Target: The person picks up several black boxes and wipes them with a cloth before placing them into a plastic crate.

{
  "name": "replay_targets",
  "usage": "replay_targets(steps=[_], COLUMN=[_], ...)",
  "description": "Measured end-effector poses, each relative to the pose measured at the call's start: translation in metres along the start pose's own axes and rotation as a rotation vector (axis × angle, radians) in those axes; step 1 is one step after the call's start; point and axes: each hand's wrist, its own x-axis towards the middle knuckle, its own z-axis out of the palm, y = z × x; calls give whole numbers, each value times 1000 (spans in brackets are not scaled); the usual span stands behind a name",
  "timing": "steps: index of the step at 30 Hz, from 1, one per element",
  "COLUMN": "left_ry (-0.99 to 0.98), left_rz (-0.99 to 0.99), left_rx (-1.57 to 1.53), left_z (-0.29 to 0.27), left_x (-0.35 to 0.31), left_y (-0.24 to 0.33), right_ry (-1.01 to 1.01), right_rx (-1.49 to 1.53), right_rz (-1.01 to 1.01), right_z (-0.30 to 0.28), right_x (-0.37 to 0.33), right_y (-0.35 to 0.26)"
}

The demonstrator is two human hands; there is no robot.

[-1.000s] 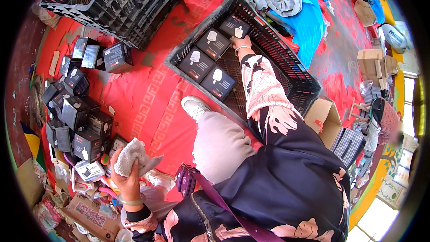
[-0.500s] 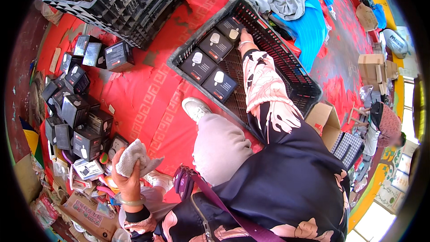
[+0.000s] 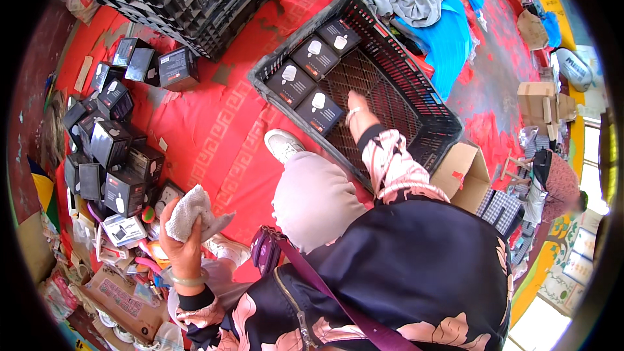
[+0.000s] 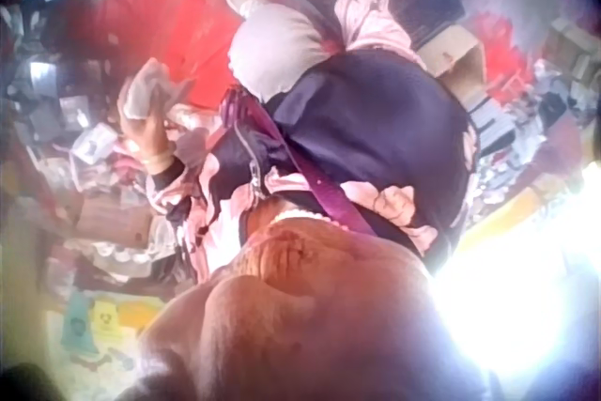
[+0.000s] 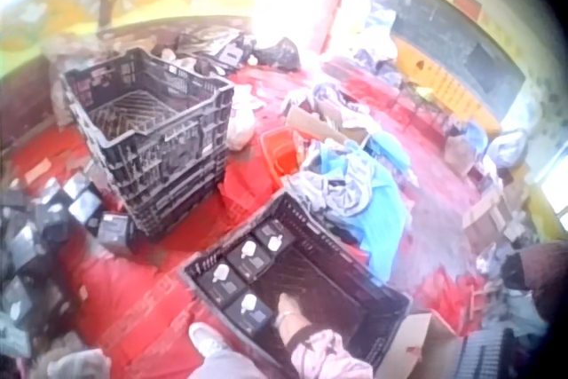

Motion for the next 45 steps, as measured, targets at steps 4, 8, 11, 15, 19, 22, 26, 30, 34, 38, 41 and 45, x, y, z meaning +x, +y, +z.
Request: replay_targets(steps=[4, 8, 11, 15, 19, 22, 26, 30, 34, 38, 41, 45], left_ry=[-36, -56, -17, 36, 86, 140, -60, -100, 214, 365, 488, 448], left_rz=[55, 55, 52, -24, -27, 3, -45, -91, -312, -435, -549, -695], left_rx=[-19, -131, -347, -693, -944, -1137, -1513, -1157, -795, -679, -726, -688], left_z=[-5, -4, -9, -10, -5, -5, -40, -93, -184, -258, -261, -258], left_x=[-8, -9, -15, -29, -53, -68, -104, -115, -85, -24, 26, 57], left_y=[3, 4, 4, -7, 0, -13, 15, 3, -44, -122, -199, -303], right_ry=[-390, -333, -155, -828, -1309, -1305, -1386, -1470, -1811, -1617, -1447, -1512], right_rx=[216, 134, -204, -92, -599, -888, -563, -331, 146, 27, -76, -239], right_rz=[156, 233, -180, -902, -1473, -2094, -2060, -1237, -369, -440, -712, -896], right_z=[-1, -4, -14, 2, -3, 6, 44, 60, 59, 74, 63, 70], right_x=[-60, -50, -65, -237, -449, -516, -532, -557, -539, -509, -531, -529], right_y=[41, 35, -6, -93, -86, -37, 2, -19, -50, -51, -55, -61])
